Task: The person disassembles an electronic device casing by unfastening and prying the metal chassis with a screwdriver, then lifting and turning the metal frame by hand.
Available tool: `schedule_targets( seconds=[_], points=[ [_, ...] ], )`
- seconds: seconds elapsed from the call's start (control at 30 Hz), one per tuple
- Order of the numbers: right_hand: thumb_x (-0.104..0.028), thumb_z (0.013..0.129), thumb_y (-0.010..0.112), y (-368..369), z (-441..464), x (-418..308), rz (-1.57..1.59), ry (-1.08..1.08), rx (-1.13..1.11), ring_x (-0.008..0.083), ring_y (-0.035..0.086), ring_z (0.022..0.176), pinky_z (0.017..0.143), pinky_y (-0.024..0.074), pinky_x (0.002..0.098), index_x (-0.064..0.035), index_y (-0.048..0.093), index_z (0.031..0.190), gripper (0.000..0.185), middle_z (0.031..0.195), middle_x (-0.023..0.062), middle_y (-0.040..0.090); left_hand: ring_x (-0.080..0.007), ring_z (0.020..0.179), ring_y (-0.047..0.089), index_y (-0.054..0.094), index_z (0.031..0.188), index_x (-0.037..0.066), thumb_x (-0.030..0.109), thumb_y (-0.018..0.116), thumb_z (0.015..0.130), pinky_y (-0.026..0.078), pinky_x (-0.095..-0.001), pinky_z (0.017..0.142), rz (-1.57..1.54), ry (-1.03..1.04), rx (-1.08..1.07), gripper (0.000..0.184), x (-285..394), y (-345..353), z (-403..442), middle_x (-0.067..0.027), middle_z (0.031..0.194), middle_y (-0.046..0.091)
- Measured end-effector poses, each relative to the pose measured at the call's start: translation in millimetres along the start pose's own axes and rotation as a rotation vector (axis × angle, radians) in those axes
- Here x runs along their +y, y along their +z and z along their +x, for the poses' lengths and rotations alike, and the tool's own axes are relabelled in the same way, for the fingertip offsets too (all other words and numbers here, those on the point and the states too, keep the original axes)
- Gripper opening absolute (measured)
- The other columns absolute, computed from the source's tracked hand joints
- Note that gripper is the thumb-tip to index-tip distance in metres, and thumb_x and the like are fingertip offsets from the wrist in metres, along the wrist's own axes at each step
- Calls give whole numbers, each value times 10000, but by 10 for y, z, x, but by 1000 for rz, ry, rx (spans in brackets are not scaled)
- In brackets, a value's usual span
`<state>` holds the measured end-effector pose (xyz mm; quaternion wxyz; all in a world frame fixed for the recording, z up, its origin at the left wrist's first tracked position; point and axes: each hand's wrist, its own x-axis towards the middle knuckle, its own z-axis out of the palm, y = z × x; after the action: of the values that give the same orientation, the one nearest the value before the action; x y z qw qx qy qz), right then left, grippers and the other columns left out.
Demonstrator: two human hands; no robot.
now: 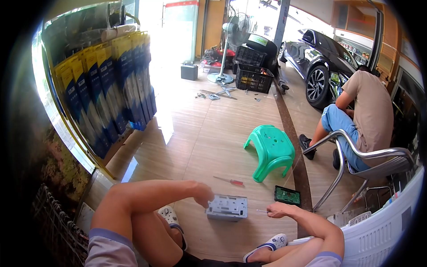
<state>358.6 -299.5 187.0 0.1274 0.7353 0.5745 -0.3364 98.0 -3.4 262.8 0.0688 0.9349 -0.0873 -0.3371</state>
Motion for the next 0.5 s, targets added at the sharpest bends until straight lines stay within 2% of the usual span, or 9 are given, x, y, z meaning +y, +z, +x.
schedule_targets(
  seconds=[0.17,0.27,0.5],
  points=[
    [-252,849,505,-3,21,0,-1,-11,-22,432,662,948,828,528,505,-31,711,1012,343,991,248,704,-358,1019,670,726,1121,81,400,646,868,527,-463,888,-11,-9,4,414,1,-5,-22,-172,1069,718],
    [-256,849,507,-43,-24,-40,24,-17,-8,426,663,960,838,530,498,-36,714,1018,346,995,241,706,-368,1072,653,682,1196,120,408,626,886,519,-484,918,18,-11,-55,427,-14,-17,8,-178,1098,709],
    [-253,851,519,-14,0,-7,23,-10,-8,414,668,967,846,534,486,-52,716,1041,340,999,227,714,-355,1035,664,714,1151,74,396,640,880,525,-461,897,1,-13,-25,428,37,-55,-48,-169,1095,713]
  ],
)
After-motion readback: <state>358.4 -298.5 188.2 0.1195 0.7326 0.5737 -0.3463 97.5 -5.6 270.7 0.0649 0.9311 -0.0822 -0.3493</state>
